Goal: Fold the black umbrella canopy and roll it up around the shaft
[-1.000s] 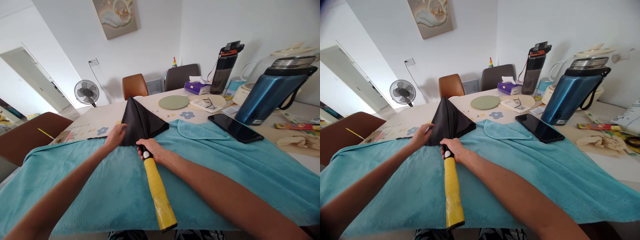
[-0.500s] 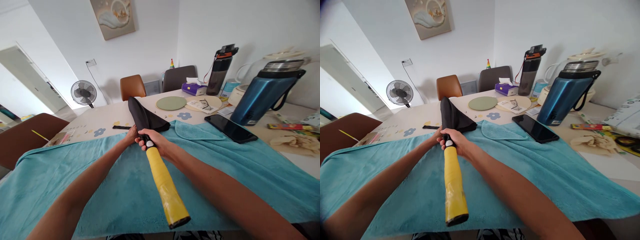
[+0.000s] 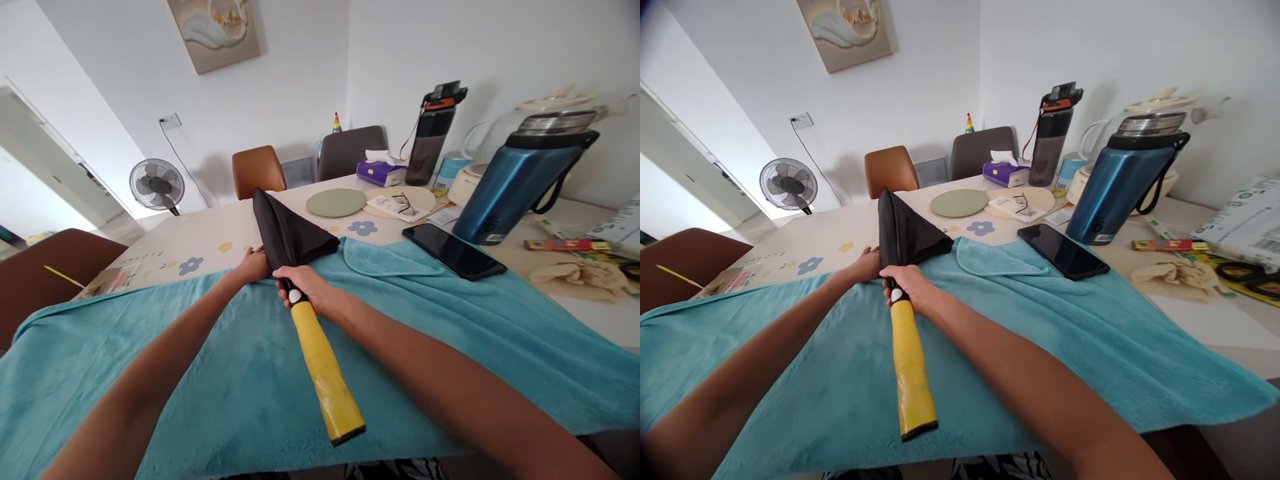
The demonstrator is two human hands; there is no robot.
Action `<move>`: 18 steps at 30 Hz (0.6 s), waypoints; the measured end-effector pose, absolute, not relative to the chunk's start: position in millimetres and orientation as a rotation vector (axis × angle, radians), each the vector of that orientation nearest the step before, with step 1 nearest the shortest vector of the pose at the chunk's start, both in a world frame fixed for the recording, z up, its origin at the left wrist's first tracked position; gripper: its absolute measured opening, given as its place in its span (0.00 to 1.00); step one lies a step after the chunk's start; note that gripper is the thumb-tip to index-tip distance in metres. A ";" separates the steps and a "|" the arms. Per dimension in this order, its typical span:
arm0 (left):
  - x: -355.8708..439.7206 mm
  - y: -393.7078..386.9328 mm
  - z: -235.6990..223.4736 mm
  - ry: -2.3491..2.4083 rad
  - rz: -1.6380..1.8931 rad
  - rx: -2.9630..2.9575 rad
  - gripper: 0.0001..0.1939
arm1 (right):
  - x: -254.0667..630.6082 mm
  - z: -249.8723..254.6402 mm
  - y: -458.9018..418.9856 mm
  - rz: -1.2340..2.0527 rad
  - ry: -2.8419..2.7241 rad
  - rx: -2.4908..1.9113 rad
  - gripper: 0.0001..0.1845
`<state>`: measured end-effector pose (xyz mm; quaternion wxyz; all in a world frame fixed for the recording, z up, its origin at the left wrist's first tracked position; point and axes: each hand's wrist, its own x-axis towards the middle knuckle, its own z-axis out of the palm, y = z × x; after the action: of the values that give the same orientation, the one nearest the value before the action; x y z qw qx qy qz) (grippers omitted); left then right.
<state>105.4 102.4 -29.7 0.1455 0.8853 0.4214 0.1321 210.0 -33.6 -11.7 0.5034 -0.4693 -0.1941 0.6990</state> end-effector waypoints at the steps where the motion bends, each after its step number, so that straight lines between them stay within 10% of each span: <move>1: 100.7 102.7 -27.4 1.237 0.415 2.497 0.04 | 209.3 -14.9 -31.5 1.677 -0.492 -1.169 0.08; 9: 103.2 84.9 -16.6 1.286 0.654 1.791 0.16 | 203.2 -19.7 -30.1 1.615 -0.576 -1.233 0.08; 18: 133.2 82.3 -14.6 0.939 0.658 0.832 0.09 | 204.1 -11.9 -34.6 1.639 -0.629 -1.227 0.08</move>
<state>133.2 82.3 -14.6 0.7593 0.3820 0.4314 0.3023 204.1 -34.6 -11.9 0.4792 -0.5028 -0.2577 0.6717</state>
